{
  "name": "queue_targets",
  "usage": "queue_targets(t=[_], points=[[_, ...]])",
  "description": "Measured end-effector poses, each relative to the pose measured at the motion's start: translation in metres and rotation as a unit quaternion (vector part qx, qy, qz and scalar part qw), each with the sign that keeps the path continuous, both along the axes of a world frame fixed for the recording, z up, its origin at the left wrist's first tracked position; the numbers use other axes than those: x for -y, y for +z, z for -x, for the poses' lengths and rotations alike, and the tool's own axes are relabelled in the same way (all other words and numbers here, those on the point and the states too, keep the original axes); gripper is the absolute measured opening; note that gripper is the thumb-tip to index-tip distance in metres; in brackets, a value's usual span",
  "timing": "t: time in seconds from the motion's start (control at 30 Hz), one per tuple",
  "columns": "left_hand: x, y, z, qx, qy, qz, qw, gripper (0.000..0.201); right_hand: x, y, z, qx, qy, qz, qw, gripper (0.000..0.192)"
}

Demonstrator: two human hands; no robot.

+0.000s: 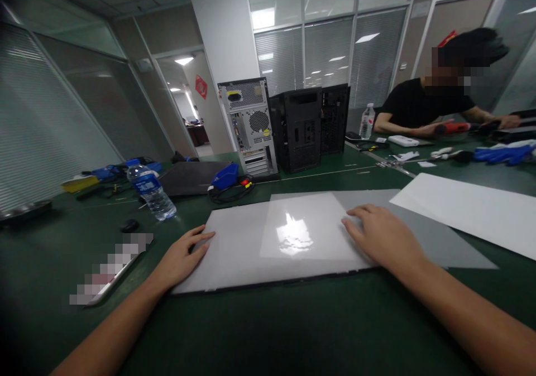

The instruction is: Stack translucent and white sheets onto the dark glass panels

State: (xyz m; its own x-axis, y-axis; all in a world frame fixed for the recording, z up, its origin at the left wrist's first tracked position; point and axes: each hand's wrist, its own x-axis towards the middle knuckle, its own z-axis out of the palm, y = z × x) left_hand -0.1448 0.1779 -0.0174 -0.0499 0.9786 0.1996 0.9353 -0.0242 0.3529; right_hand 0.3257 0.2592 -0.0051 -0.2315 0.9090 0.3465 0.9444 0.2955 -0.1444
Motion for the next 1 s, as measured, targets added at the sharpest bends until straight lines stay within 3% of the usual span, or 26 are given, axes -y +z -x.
queue_targets(t=[0.07,0.23,0.37,0.43,0.63,0.8,1.0], points=[[0.000,0.000,0.000,0.000,-0.001,-0.001,1.000,0.046,0.001,-0.002,-0.002,0.011,0.008,0.024,1.000,0.058],[0.000,-0.001,0.000,0.000,-0.005,-0.006,1.000,0.045,0.005,-0.003,0.006,-0.054,0.134,0.043,0.989,0.048],[-0.001,-0.002,-0.001,-0.001,0.002,-0.008,1.000,0.047,0.003,-0.007,0.007,0.001,0.077,-0.012,0.997,0.052],[-0.001,-0.004,0.000,-0.002,0.002,-0.011,1.000,0.048,0.004,-0.008,0.006,0.027,0.063,-0.002,0.998,0.054],[-0.003,-0.011,0.003,-0.001,-0.004,-0.030,1.000,0.057,0.015,0.005,0.013,-0.042,0.216,0.094,0.971,0.043],[-0.003,-0.013,0.006,-0.001,-0.012,-0.023,1.000,0.058,0.013,0.004,0.011,-0.003,0.157,0.050,0.986,0.047],[-0.002,-0.012,0.006,-0.006,-0.007,-0.016,1.000,0.059,0.016,0.008,0.014,0.043,0.231,0.065,0.970,0.042]])
